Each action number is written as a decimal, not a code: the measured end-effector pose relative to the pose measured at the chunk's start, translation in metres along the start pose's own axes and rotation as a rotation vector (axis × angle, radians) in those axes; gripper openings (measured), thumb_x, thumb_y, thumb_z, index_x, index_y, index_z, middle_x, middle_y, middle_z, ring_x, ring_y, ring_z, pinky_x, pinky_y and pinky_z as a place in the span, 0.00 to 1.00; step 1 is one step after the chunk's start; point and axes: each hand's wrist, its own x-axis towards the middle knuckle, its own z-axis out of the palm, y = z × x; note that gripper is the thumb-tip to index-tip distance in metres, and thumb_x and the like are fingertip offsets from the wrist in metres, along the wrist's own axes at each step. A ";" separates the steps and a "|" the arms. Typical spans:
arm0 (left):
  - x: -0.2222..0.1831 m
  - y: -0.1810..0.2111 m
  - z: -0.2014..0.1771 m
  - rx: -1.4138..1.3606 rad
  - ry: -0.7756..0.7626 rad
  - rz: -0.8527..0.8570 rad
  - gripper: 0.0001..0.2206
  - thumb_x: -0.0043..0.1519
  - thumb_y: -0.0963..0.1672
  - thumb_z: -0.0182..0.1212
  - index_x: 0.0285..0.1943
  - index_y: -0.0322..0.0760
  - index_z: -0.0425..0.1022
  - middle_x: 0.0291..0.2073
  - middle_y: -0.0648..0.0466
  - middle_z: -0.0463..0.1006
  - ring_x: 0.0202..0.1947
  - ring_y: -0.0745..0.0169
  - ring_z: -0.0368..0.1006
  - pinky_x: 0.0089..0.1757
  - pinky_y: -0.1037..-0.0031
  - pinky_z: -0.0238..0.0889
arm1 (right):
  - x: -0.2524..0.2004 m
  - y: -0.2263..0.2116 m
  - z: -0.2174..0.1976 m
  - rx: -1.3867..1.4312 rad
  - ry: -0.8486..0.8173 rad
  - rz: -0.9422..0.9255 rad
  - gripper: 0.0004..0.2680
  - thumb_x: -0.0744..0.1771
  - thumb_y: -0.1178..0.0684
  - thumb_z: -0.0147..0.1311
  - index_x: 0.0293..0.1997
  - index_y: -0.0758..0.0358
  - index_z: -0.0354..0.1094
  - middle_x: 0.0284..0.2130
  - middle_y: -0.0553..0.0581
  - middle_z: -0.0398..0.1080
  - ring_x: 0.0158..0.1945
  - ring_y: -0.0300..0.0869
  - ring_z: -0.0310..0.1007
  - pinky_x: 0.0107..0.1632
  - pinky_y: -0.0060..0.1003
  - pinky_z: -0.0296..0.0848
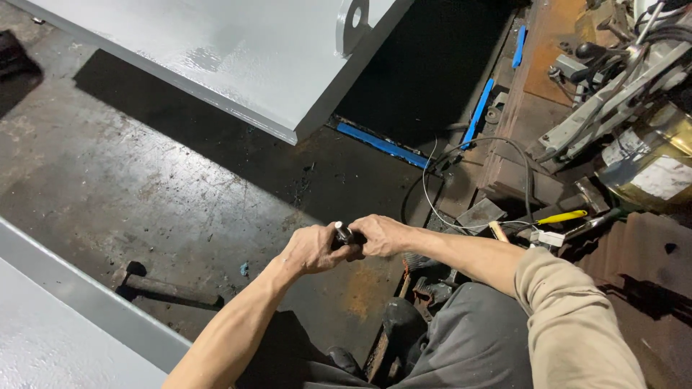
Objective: Unscrewing a nut from a large industrial bolt by hand.
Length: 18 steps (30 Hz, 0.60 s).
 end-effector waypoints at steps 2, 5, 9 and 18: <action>0.002 0.000 0.000 0.064 -0.017 -0.035 0.24 0.58 0.58 0.62 0.47 0.37 0.75 0.28 0.40 0.81 0.32 0.37 0.78 0.34 0.55 0.69 | 0.002 0.003 0.000 0.006 -0.076 0.072 0.13 0.62 0.51 0.61 0.47 0.67 0.73 0.36 0.64 0.77 0.39 0.50 0.76 0.43 0.45 0.74; 0.006 -0.006 0.007 0.158 -0.030 -0.072 0.26 0.59 0.60 0.61 0.46 0.35 0.73 0.28 0.40 0.81 0.33 0.37 0.78 0.34 0.55 0.70 | 0.003 0.015 0.006 0.075 -0.198 0.158 0.12 0.64 0.52 0.55 0.48 0.65 0.73 0.37 0.63 0.79 0.40 0.49 0.78 0.45 0.44 0.75; 0.004 -0.011 0.011 0.142 -0.001 -0.058 0.26 0.61 0.59 0.60 0.47 0.34 0.73 0.28 0.39 0.80 0.31 0.37 0.79 0.34 0.55 0.71 | -0.002 0.004 -0.001 0.222 -0.174 0.079 0.12 0.64 0.54 0.51 0.49 0.62 0.76 0.36 0.56 0.81 0.41 0.42 0.81 0.47 0.38 0.76; 0.005 -0.010 0.006 0.161 0.003 -0.039 0.30 0.59 0.61 0.61 0.44 0.31 0.72 0.27 0.39 0.80 0.31 0.37 0.78 0.33 0.55 0.71 | -0.001 -0.008 -0.003 0.215 -0.174 0.138 0.10 0.68 0.48 0.58 0.43 0.67 0.73 0.31 0.59 0.77 0.38 0.45 0.77 0.42 0.40 0.75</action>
